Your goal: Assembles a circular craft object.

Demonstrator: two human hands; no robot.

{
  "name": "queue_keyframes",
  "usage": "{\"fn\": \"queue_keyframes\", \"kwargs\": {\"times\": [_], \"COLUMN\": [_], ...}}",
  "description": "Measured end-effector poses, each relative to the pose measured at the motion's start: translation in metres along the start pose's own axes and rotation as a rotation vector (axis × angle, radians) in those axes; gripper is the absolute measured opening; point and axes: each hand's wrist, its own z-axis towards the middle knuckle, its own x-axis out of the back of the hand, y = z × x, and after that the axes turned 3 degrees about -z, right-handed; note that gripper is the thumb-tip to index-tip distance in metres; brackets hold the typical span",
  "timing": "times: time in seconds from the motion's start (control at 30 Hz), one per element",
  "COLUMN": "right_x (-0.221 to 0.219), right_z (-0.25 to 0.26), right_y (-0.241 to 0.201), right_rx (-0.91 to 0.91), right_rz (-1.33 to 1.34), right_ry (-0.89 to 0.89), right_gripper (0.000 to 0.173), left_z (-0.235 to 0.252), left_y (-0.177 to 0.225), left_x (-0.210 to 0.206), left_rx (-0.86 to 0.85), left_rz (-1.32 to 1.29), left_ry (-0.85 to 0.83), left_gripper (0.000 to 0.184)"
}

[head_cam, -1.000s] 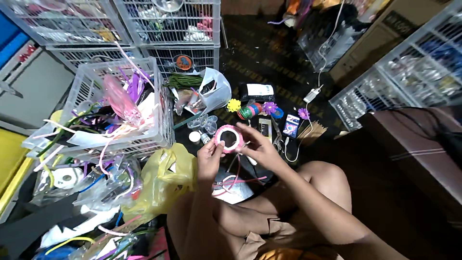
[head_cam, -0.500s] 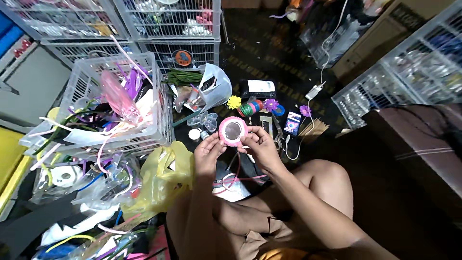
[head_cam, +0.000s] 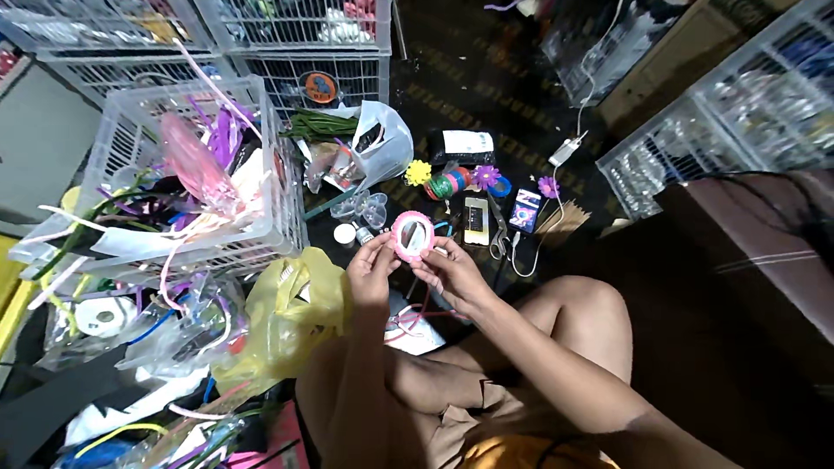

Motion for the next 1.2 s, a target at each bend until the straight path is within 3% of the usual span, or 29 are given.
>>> {"fn": "queue_keyframes", "kwargs": {"times": [0.1, 0.2, 0.47, 0.67, 0.83, 0.97, 1.1, 1.2], "right_x": [-0.009, -0.013, 0.006, 0.012, 0.01, 0.011, 0.011, 0.004], "right_z": [0.002, 0.001, 0.004, 0.013, 0.011, 0.008, 0.008, 0.006], "right_y": [0.011, 0.016, -0.001, -0.005, -0.003, -0.009, -0.02, -0.028], "right_rx": [-0.092, -0.093, 0.266, 0.385, 0.552, 0.66, 0.6, 0.506], "right_rz": [0.111, 0.058, -0.384, -0.535, -0.709, -0.798, -0.866, -0.971], "right_ry": [0.036, 0.003, -0.129, -0.074, -0.07, -0.157, -0.225, -0.175], "right_gripper": [0.02, 0.026, 0.026, 0.023, 0.042, 0.024, 0.018, 0.013], "left_z": [-0.001, -0.001, 0.0, 0.001, 0.0, 0.001, 0.001, -0.001], "left_y": [-0.015, -0.016, 0.001, -0.008, -0.009, -0.007, -0.006, -0.011], "left_x": [-0.006, -0.006, -0.003, -0.002, -0.005, 0.001, 0.004, 0.008], "left_rx": [-0.141, -0.215, -0.041, -0.071, -0.207, -0.239, -0.323, -0.501], "left_rz": [0.144, 0.205, 0.017, 0.11, 0.159, 0.23, 0.325, 0.592], "left_ry": [-0.008, 0.011, 0.043, -0.025, -0.074, -0.085, -0.076, -0.088], "left_gripper": [0.03, 0.029, 0.026, 0.03, 0.049, 0.051, 0.053, 0.05]}}
